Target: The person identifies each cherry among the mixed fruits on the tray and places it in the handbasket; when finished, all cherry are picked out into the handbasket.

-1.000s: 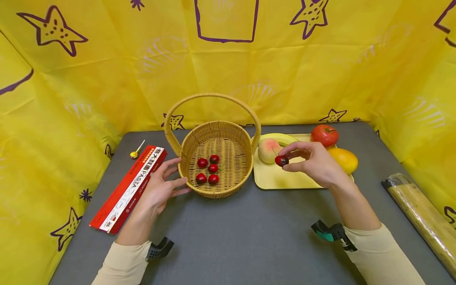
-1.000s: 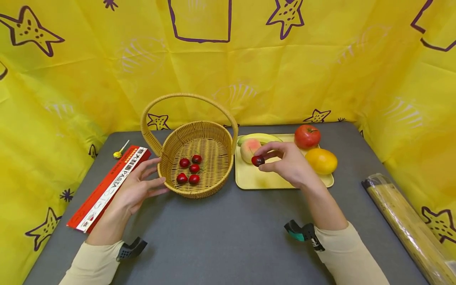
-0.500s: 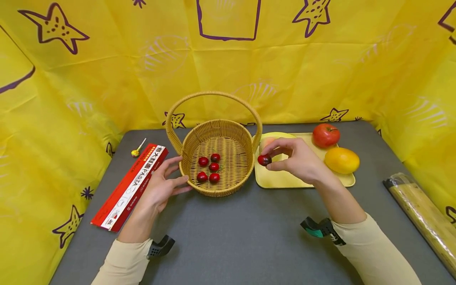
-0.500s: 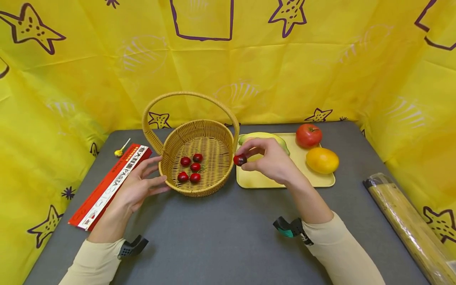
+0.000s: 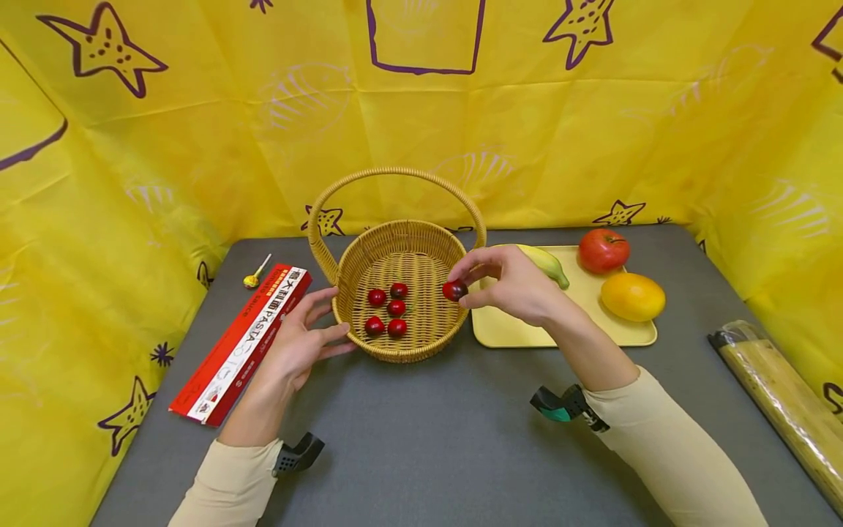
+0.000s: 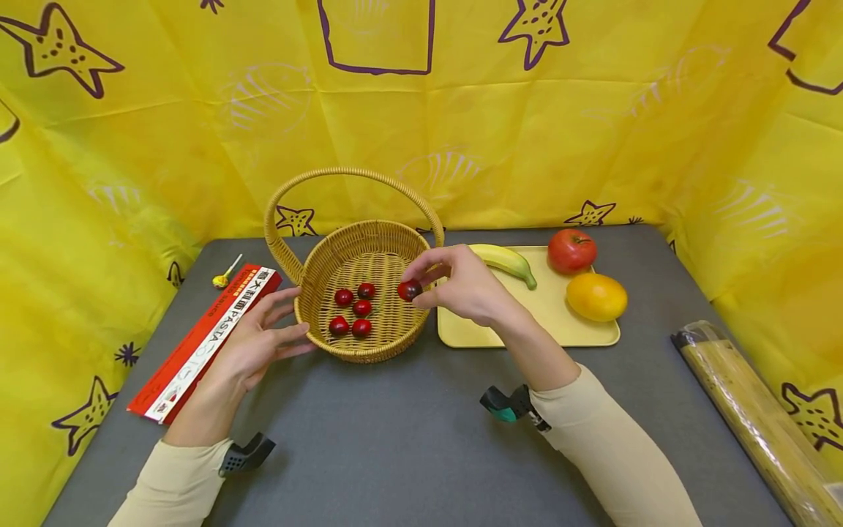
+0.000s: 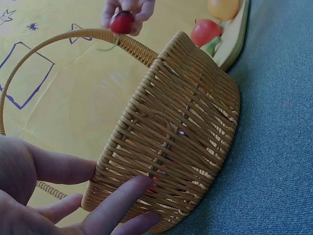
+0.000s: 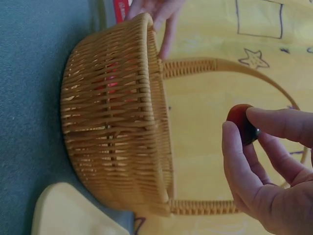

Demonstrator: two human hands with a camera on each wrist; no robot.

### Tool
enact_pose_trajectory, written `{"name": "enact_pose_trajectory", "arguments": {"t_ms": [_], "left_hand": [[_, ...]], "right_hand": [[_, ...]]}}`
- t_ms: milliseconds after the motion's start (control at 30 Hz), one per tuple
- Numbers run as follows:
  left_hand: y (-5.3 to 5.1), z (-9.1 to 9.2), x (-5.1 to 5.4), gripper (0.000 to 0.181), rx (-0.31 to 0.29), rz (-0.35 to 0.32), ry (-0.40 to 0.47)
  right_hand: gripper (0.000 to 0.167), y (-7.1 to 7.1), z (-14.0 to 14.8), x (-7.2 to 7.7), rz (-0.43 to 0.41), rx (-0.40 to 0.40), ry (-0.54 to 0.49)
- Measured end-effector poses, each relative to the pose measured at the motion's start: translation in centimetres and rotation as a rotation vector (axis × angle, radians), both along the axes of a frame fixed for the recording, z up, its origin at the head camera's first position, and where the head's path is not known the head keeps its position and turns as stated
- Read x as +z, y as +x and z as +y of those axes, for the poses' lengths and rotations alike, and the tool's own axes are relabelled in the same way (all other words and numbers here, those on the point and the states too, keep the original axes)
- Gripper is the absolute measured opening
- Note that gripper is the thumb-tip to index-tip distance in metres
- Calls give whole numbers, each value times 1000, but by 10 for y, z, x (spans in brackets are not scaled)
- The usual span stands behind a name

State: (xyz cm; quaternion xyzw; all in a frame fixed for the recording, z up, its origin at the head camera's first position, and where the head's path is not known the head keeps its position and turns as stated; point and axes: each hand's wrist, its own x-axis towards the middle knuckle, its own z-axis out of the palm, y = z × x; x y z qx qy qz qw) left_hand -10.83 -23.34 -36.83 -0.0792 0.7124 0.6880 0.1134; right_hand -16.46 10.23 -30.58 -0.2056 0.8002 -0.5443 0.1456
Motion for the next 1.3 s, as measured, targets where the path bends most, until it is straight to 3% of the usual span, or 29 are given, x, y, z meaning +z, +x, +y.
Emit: {"name": "enact_pose_trajectory", "arguments": {"t_ms": [367,767,1033,1300], "left_hand": [[-1,1,0,69,2,0,3],[-1,-1,0,69,1,0,8],[-1,-1,0,69,3,-2,10],[-1,0,-1,68,6,-5,2]], "right_hand": [[28,-21,-24,2,-31,6,20],[29,-34,-54,4,-91,14,-3],[29,-45,-75,3,-73,-16,96],[30,-56,-92,2,-116,-17,100]]}}
